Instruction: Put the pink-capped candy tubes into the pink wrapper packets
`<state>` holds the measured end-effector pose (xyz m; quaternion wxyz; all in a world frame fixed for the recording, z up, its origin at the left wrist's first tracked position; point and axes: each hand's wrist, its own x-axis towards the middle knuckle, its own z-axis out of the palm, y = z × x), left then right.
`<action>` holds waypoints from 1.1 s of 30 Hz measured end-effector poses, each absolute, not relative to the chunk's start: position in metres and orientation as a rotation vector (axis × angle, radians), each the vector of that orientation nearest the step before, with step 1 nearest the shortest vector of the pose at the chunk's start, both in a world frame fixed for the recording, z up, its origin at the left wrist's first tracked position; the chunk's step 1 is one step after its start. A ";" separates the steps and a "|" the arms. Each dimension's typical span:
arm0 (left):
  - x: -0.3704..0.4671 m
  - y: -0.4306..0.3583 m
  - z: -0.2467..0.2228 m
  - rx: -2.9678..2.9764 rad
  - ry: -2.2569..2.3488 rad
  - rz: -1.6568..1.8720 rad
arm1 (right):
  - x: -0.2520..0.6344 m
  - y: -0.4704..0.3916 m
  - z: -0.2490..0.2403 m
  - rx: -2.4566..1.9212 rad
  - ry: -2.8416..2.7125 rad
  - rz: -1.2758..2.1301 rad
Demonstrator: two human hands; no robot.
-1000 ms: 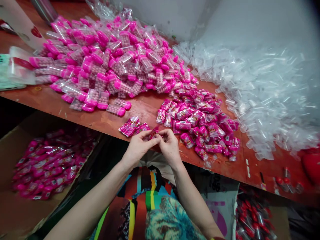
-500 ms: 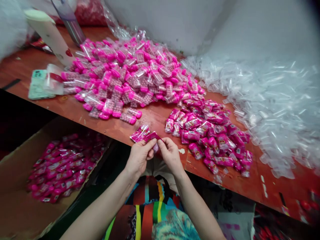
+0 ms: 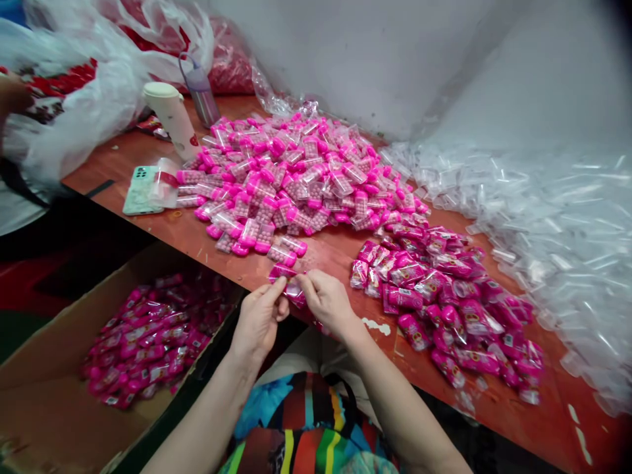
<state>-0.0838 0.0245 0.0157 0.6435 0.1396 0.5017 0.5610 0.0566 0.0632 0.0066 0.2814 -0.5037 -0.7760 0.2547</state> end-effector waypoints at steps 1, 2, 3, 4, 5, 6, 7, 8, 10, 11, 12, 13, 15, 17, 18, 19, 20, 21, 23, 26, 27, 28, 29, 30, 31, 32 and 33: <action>-0.090 0.026 0.013 0.295 1.164 1.321 | 0.055 0.074 0.006 -1.333 -2.093 0.665; -0.095 0.028 0.011 0.270 1.179 1.360 | 0.053 0.086 0.006 -1.327 -2.104 0.624; -0.100 0.030 0.009 0.248 1.189 1.390 | 0.051 0.097 0.005 -1.336 -2.138 0.566; -0.103 0.032 0.007 0.229 1.193 1.410 | 0.048 0.108 0.003 -1.360 -2.194 0.504; -0.105 0.033 0.005 0.212 1.189 1.419 | 0.046 0.118 0.000 -1.393 -2.268 0.446; -0.106 0.034 0.004 0.194 1.181 1.420 | 0.044 0.127 -0.003 -1.429 -2.340 0.399; -0.106 0.035 0.004 0.176 1.171 1.416 | 0.042 0.133 -0.007 -1.455 -2.396 0.372; -0.105 0.035 0.003 0.159 1.162 1.410 | 0.041 0.138 -0.010 -1.465 -2.423 0.368; -0.103 0.036 0.004 0.122 1.138 1.403 | 0.043 0.142 -0.015 -1.440 -2.361 0.425; -0.101 0.037 0.004 0.107 1.119 1.403 | 0.046 0.141 -0.014 -1.413 -2.283 0.478; -0.100 0.037 0.005 0.098 1.092 1.404 | 0.051 0.137 -0.012 -1.384 -2.185 0.539; -0.099 0.037 0.007 0.095 1.057 1.403 | 0.057 0.132 -0.007 -1.361 -2.079 0.608; -0.095 0.037 0.011 0.108 0.976 1.382 | 0.070 0.116 0.006 -1.328 -1.897 0.777; -0.090 0.037 0.015 0.138 0.907 1.320 | 0.083 0.096 0.021 -1.292 -1.807 0.992; -0.087 0.036 0.016 0.155 0.881 1.273 | 0.087 0.085 0.026 -1.274 -1.779 1.086; -0.083 0.036 0.018 0.174 0.861 1.225 | 0.090 0.075 0.030 -1.262 -1.749 1.164; -0.079 0.035 0.019 0.192 0.844 1.187 | 0.092 0.066 0.031 -1.264 -1.692 1.221; -0.075 0.035 0.020 0.205 0.830 1.164 | 0.092 0.058 0.030 -1.279 -1.595 1.260; -0.066 0.033 0.020 0.219 0.814 1.158 | 0.089 0.046 0.024 -1.314 -1.294 1.327; -0.054 0.029 0.021 0.244 0.820 1.152 | 0.083 0.032 0.015 -1.279 -0.796 1.400; -0.049 0.026 0.021 0.265 0.829 1.139 | 0.082 0.027 0.014 -1.246 -0.678 1.418; -0.043 0.023 0.021 0.291 0.844 1.135 | 0.082 0.022 0.015 -1.212 -0.588 1.434; -0.037 0.020 0.022 0.322 0.866 1.142 | 0.082 0.017 0.018 -1.177 -0.525 1.453; -0.031 0.016 0.023 0.356 0.893 1.161 | 0.083 0.012 0.022 -1.145 -0.484 1.472; -0.025 0.012 0.023 0.387 0.922 1.190 | 0.084 0.006 0.026 -1.120 -0.460 1.482; -0.019 0.009 0.024 0.415 0.952 1.220 | 0.085 0.000 0.030 -1.103 -0.448 1.476; -0.013 0.006 0.024 0.437 0.979 1.247 | 0.086 -0.005 0.033 -1.097 -0.451 1.458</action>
